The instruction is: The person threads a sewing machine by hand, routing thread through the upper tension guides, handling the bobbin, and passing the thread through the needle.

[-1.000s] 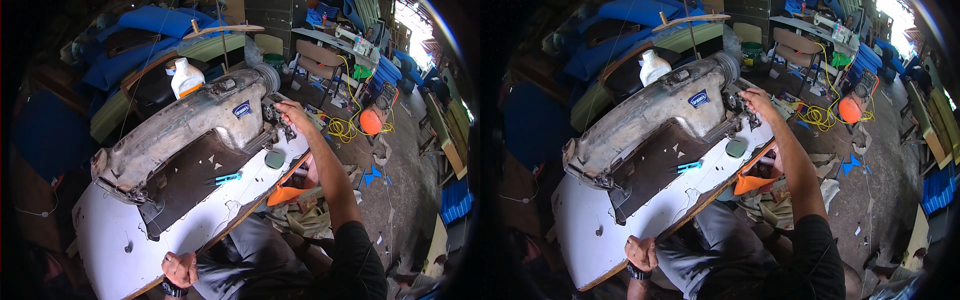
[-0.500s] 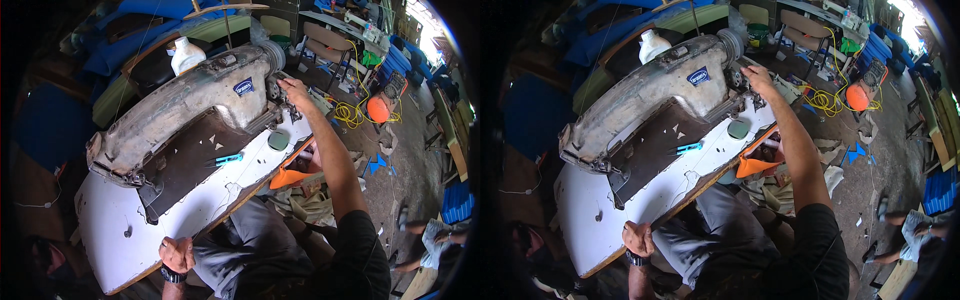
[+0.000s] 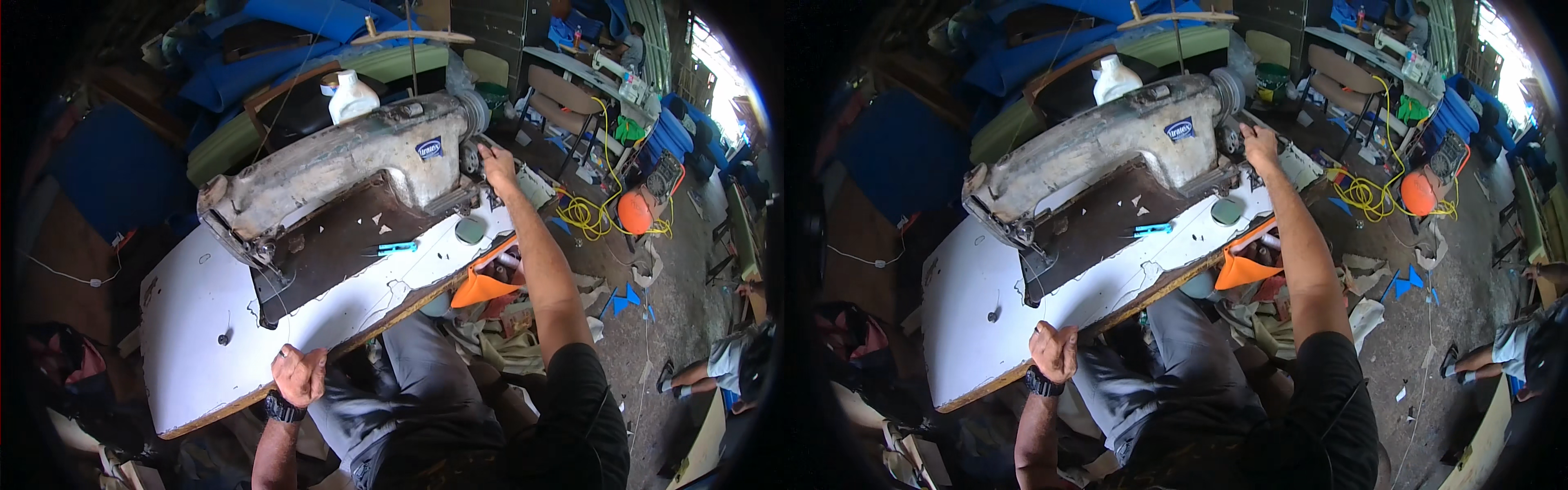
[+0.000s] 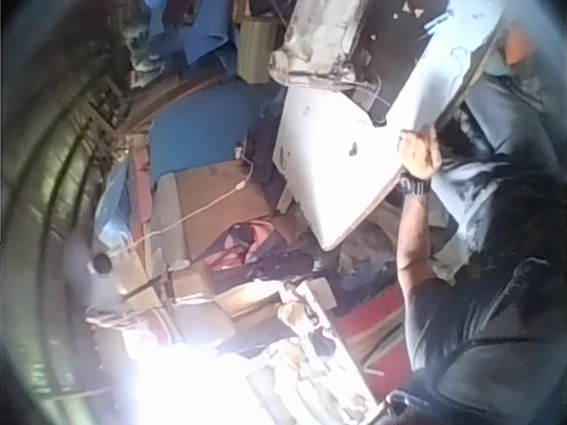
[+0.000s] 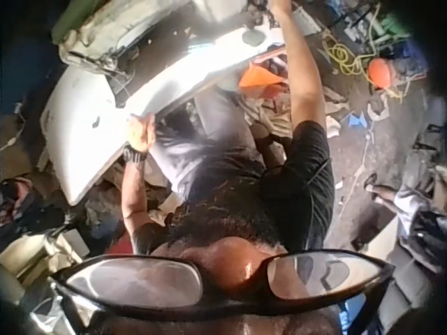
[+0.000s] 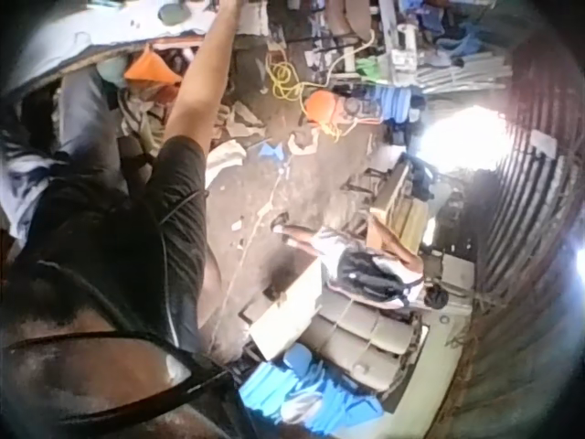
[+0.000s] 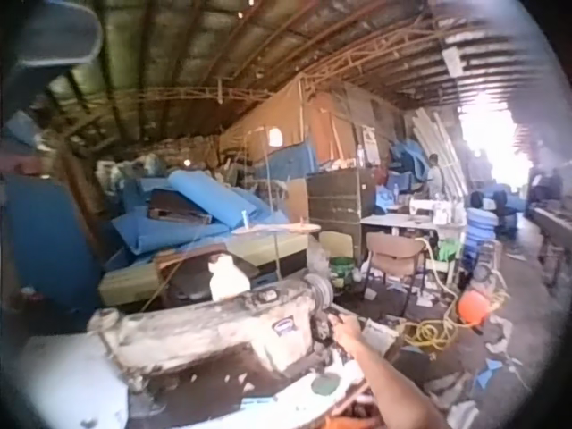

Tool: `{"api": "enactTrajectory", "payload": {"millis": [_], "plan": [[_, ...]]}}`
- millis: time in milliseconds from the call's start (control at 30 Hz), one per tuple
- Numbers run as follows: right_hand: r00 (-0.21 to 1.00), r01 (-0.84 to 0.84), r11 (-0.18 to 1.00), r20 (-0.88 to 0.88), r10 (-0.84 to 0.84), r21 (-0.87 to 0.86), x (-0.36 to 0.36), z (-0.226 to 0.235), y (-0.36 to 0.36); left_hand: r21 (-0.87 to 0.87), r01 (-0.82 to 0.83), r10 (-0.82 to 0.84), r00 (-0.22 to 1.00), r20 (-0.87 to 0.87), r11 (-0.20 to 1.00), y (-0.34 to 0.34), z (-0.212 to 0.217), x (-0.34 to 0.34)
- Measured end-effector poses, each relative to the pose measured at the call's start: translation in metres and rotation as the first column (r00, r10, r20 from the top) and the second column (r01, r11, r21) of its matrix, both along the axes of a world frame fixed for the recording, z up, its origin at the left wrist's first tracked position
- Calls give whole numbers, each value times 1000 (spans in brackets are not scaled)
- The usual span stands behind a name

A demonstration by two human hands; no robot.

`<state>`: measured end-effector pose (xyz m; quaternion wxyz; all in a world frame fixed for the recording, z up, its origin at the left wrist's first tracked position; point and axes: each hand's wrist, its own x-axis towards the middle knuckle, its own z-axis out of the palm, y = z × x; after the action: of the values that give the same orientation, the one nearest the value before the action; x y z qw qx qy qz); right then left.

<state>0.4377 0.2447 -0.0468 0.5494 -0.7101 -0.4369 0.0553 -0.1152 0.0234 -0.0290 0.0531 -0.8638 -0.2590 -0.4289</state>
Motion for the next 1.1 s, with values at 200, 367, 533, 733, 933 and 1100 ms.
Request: {"api": "enactTrajectory", "payload": {"millis": [200, 367, 533, 733, 933, 1100], "plan": [[806, -267, 959, -523, 276, 94, 10, 15, -40, 44, 36, -35, 999, -7, 998, 1, 4, 9], [687, -385, 894, -575, 443, 228, 1, 18, -32, 46, 86, -83, 995, -51, 995, 5, -10, 1], [968, -164, 986, -190, 164, 12, 10, 8, -16, -39, -33, 30, 997, -64, 999, -3, -14, 6], [998, -7, 998, -65, 3, -63, -3, 13, -15, -15, -75, 73, 993, -89, 997, 1, -29, -10], [982, 57, 998, -178, -57, -6, -6, 10, -6, -67, -74, 71, 997, -44, 995, -2, -19, -1], [966, -9, 981, -253, 59, 193, -14, 3, -8, -3, -64, 64, 998, -30, 998, -1, -22, -3]]}}
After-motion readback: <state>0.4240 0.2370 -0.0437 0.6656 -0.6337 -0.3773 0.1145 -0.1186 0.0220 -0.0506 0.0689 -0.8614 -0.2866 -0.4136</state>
